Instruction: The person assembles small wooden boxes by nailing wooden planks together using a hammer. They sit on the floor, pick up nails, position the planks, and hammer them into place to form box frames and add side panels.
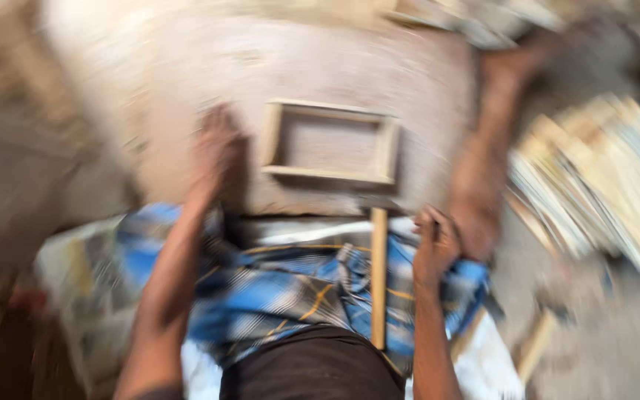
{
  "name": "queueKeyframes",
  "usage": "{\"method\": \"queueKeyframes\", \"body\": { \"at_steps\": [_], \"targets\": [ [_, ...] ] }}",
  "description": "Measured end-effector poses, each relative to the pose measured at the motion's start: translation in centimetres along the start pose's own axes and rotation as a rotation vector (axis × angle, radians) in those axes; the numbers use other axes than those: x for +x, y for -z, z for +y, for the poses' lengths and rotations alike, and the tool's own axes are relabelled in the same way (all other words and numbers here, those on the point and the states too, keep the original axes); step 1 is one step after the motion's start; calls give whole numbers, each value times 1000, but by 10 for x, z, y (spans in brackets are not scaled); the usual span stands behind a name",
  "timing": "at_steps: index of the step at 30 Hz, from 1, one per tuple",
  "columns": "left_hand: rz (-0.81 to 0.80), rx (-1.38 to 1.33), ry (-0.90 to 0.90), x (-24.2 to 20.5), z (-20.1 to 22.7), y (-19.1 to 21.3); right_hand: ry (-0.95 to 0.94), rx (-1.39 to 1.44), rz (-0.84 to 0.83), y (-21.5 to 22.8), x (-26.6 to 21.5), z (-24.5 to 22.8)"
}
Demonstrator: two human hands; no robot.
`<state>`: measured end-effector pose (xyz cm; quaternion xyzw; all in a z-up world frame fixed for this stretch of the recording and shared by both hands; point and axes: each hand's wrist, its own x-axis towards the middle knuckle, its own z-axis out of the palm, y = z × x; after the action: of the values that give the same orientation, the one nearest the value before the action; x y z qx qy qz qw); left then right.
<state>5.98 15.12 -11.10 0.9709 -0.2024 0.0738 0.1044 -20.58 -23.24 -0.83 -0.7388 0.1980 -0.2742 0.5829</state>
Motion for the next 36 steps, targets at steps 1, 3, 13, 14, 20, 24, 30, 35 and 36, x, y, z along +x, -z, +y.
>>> {"method": "queueKeyframes", "body": {
  "at_steps": [1,3,13,14,20,24,30,35,36],
  "targets": [
    [-20,0,-45,-7,6,10,6,-47,30,14,-3,-5],
    [-33,-64,-33,-30,13,35,-88,-114,76,40,9,-14],
    [227,-485,54,-83,71,89,165,-1274,269,234,157,-40],
    [246,-525,52,-77,75,88,119,-1332,238,246,158,-36],
    [320,-677,49,-45,119,53,265,-1590,235,244,164,-10],
    [240,-693,66,-88,121,53,447,-1690,219,243,146,0],
    [267,-816,44,-78,166,100,399,-1491,188,223,159,-55],
    [52,-1144,149,-32,232,167,248,-765,309,167,120,-106],
    [43,-1181,57,-21,246,171,191,-555,266,150,104,-112]
  ]
}}
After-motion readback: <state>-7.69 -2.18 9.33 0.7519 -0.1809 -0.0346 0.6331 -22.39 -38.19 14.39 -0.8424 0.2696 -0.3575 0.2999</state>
